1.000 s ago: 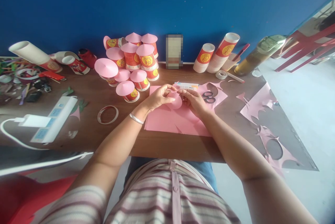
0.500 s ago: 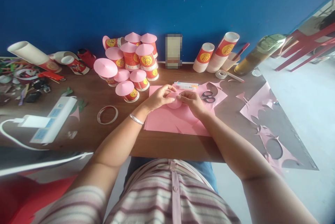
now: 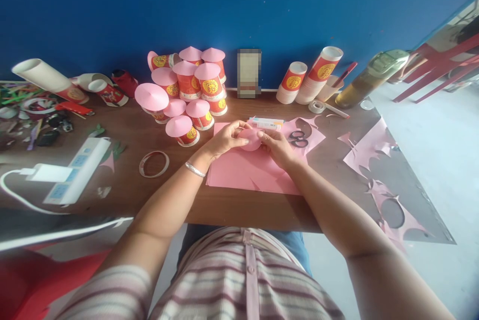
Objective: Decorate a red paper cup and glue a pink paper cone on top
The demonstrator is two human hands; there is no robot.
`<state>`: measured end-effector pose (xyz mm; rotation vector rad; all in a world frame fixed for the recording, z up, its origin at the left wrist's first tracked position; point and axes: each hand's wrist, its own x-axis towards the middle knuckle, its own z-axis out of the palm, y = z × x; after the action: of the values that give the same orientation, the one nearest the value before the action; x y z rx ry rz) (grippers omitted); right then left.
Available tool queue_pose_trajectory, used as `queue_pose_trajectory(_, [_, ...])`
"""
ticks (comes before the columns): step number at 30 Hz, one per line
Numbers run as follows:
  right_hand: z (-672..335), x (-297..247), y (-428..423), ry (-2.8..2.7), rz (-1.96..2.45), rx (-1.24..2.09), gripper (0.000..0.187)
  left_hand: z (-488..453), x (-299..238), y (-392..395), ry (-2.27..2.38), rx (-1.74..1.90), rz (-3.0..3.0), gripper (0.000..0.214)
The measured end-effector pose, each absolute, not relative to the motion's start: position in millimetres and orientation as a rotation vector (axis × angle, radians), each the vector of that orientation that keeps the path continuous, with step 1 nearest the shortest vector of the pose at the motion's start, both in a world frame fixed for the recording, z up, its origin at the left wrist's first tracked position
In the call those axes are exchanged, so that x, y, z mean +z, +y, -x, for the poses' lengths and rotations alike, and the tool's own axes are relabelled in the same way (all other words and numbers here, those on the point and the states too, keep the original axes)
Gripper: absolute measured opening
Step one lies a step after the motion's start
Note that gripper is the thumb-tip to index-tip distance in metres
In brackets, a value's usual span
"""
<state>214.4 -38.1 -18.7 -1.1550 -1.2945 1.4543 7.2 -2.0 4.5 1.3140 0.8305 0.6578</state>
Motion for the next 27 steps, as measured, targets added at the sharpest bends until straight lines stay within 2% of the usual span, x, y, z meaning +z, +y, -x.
queue_pose_trajectory(6, [-216, -15, -37, -1.251, 1.121, 1.449, 0.046, -7, 8, -4, 0.864, 0.677, -1.329, 0.045])
queue_pose_trajectory(16, [-215, -14, -39, -1.336, 1.083, 1.502, 0.049, -9, 10, -6, 0.857, 0.702, -1.332, 0.046])
queue_pose_trajectory(27, [-215, -8, -42, -1.392, 1.179, 1.474, 0.061, -8, 7, -6, 0.823, 0.682, -1.379, 0.045])
